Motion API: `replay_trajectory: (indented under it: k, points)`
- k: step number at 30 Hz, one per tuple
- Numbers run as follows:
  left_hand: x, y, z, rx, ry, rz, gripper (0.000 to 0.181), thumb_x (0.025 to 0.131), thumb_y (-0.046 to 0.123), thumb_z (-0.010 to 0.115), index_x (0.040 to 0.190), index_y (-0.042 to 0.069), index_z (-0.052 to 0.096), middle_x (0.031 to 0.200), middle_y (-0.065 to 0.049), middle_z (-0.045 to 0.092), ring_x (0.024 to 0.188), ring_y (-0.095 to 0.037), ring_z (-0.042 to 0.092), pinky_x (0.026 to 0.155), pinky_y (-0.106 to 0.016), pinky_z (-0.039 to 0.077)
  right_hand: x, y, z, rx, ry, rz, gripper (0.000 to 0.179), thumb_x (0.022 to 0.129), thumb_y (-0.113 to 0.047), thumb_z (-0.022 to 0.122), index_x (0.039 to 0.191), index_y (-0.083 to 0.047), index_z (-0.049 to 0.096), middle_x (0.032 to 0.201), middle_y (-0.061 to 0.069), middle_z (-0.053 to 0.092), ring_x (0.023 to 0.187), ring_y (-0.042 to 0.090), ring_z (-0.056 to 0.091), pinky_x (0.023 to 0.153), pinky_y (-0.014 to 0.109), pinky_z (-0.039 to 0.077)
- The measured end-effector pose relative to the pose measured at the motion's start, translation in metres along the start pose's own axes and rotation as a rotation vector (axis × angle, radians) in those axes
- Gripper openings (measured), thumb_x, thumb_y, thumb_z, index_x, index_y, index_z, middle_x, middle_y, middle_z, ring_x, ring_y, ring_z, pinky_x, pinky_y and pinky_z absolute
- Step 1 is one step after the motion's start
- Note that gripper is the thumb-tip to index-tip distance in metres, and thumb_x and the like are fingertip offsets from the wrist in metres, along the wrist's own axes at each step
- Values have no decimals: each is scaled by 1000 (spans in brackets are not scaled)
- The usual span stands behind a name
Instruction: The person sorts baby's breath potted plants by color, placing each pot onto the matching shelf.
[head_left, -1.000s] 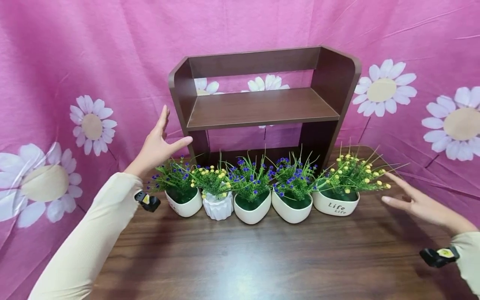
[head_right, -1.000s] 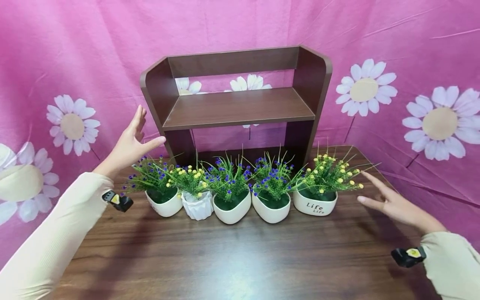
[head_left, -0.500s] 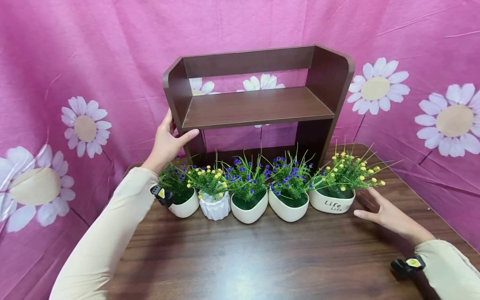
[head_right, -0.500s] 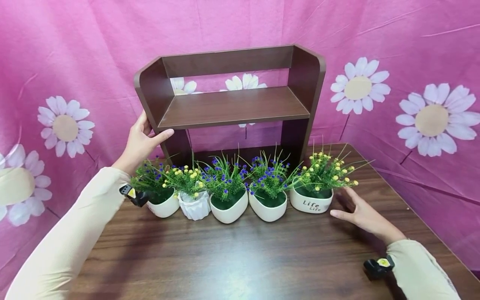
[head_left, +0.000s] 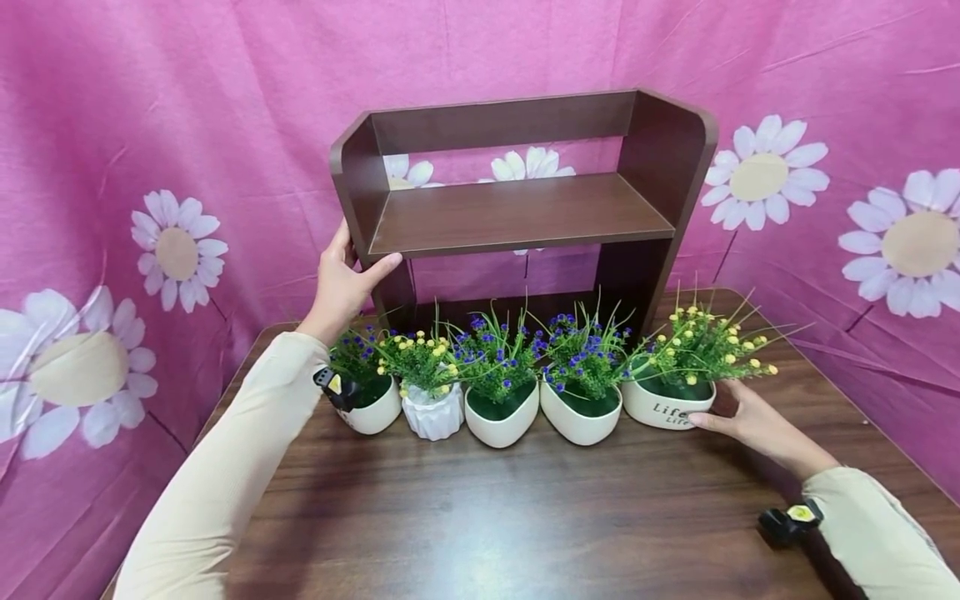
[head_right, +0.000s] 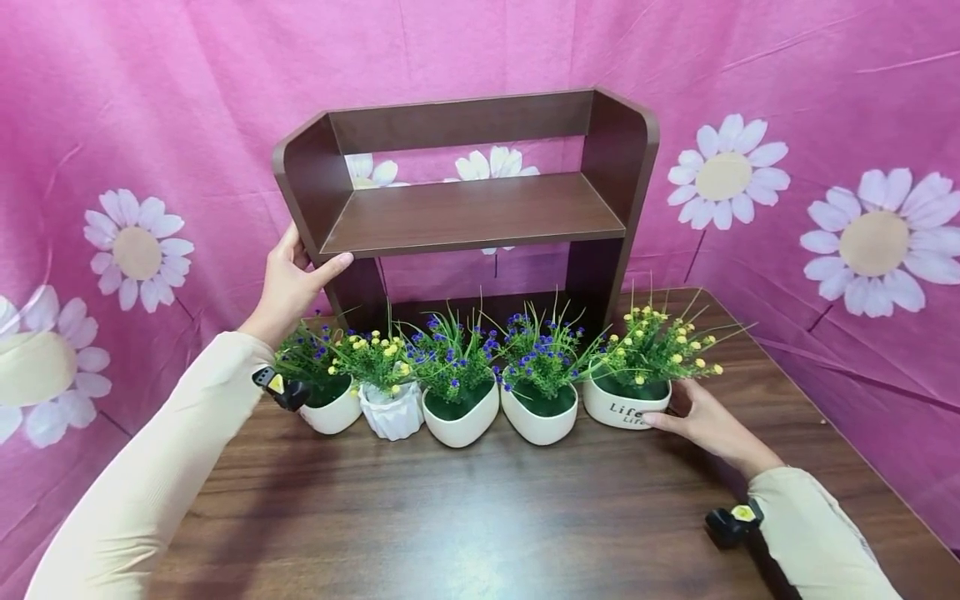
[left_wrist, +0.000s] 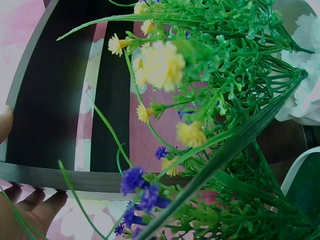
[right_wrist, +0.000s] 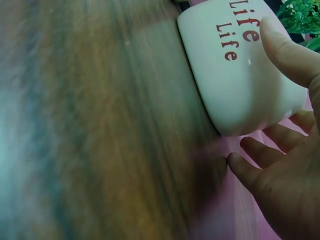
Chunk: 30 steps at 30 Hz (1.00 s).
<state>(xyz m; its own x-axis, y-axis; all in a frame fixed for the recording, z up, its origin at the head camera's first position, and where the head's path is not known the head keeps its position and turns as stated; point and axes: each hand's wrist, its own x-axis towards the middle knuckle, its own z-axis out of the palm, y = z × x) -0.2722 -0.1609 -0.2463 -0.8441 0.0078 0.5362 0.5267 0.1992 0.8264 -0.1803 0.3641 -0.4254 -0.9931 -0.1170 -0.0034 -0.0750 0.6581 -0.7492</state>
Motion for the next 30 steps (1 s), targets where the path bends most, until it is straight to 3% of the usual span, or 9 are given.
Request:
replay_trajectory:
  k: [9, 12, 14, 16, 19, 23, 30]
  points:
    - [-1, -1, 2, -13, 7, 7, 78, 81, -1, 72, 148, 6, 34, 141, -21, 47, 127, -32, 48, 100, -26, 42, 2, -3, 4, 30, 36, -35, 86, 84, -22, 74, 140, 19, 24, 135, 43, 33, 128, 57, 25, 103, 71, 14]
    - [1, -9, 1, -9, 14, 11, 79, 80, 1, 74, 148, 10, 36, 141, -19, 49, 126, -29, 50, 98, -25, 43, 2, -2, 5, 32, 38, -68, 76, 84, -20, 74, 137, 17, 33, 127, 33, 50, 123, 30, 47, 110, 41, 30]
    - [1, -11, 0, -6, 17, 1, 79, 80, 2, 74, 149, 11, 36, 140, -18, 49, 125, -28, 50, 97, -25, 43, 4, 0, 8, 68, 30, -109, 69, 85, -16, 73, 135, 15, 37, 119, 13, 61, 113, 7, 54, 100, 20, 38]
    - [1, -11, 0, 4, 21, -1, 79, 81, 2, 74, 149, 11, 35, 140, -18, 49, 125, -28, 51, 96, -24, 44, 5, 3, 10, 111, 20, -149, 63, 85, -11, 72, 132, 14, 39, 111, -6, 63, 101, -11, 52, 85, 6, 40]
    - [2, -14, 0, 11, 27, -5, 78, 81, 3, 74, 149, 11, 36, 139, -18, 50, 124, -27, 52, 93, -23, 45, 5, 4, 12, 177, 7, -184, 62, 85, -6, 71, 132, 15, 38, 106, -23, 59, 100, -11, 54, 82, 10, 45]
    - [8, -27, -2, 28, 38, -5, 78, 81, 5, 76, 148, 16, 38, 138, -15, 52, 122, -24, 53, 91, -20, 46, 5, 2, 13, 185, 13, -194, 56, 84, -4, 71, 128, 16, 41, 103, -22, 61, 96, -8, 58, 78, 14, 49]
    - [0, -3, 0, 54, 25, -7, 76, 81, 3, 74, 148, 9, 37, 139, -19, 50, 125, -29, 51, 95, -25, 44, 3, 4, 11, 164, 73, -224, 62, 81, -2, 73, 132, 10, 40, 105, -26, 58, 97, -10, 56, 78, 13, 49]
